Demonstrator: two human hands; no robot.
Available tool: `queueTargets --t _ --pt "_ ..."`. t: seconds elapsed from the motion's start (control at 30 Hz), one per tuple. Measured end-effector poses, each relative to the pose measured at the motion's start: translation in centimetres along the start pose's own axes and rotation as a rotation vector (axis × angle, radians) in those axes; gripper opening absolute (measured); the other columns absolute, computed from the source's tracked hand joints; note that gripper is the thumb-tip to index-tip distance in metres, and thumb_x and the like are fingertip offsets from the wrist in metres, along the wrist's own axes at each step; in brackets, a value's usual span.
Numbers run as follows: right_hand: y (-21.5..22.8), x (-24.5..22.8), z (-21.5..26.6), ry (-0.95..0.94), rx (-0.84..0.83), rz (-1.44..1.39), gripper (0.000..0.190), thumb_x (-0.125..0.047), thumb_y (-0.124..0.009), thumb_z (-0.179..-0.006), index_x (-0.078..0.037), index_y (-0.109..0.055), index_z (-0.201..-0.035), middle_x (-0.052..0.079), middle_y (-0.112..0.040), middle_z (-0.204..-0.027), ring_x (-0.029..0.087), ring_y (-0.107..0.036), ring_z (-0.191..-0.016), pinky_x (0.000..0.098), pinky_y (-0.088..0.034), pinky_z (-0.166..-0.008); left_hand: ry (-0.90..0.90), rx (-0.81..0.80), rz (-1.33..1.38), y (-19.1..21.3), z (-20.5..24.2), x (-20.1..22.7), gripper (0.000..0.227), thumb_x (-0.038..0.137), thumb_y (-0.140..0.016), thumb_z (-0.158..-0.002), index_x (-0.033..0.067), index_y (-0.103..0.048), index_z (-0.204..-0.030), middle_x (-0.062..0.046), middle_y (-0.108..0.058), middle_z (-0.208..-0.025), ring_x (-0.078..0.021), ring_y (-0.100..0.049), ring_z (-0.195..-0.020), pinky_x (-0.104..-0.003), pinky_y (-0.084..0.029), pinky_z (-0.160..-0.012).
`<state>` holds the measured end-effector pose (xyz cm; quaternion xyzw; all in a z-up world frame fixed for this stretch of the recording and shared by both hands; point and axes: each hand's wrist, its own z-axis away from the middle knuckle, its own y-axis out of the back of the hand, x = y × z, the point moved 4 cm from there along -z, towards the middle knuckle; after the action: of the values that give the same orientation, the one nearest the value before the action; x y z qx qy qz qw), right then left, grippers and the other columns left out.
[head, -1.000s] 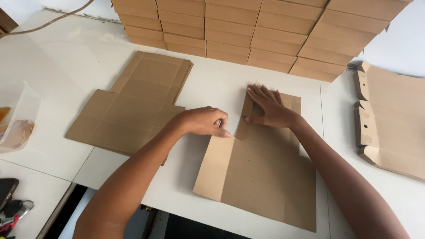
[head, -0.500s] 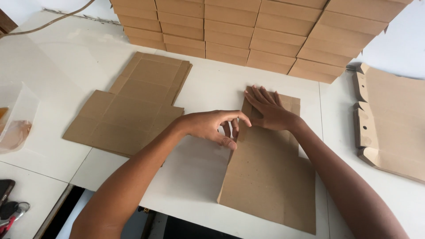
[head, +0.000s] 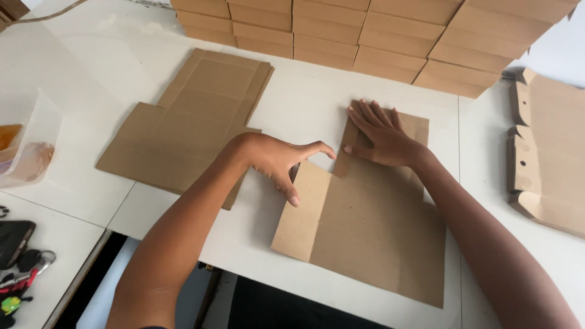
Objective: Folding flat cardboard templates into small boxes and stacking them.
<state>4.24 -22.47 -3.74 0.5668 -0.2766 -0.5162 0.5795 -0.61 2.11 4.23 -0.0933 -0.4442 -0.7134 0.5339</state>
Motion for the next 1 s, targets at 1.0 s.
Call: queueTargets --t 1.0 --pt "-1.9 0.8 0.3 0.162 0.269 0.149 0.086 -0.071 -0.036 -0.1 -0.018 -0.021 -0.166 0.011 -0.013 -0.173 0.03 -0.01 -0.159 0.067 -0.006 -0.123 -0.279 0.423 -0.319 -4.3 -2.2 4.4 0.056 0.021 -0.073 -0.092 0.0092 -0.054 -0.144 -0.018 -0.057 -0.141 -0.0437 -0.049 -0.136 -0.064 -0.034 -0.114"
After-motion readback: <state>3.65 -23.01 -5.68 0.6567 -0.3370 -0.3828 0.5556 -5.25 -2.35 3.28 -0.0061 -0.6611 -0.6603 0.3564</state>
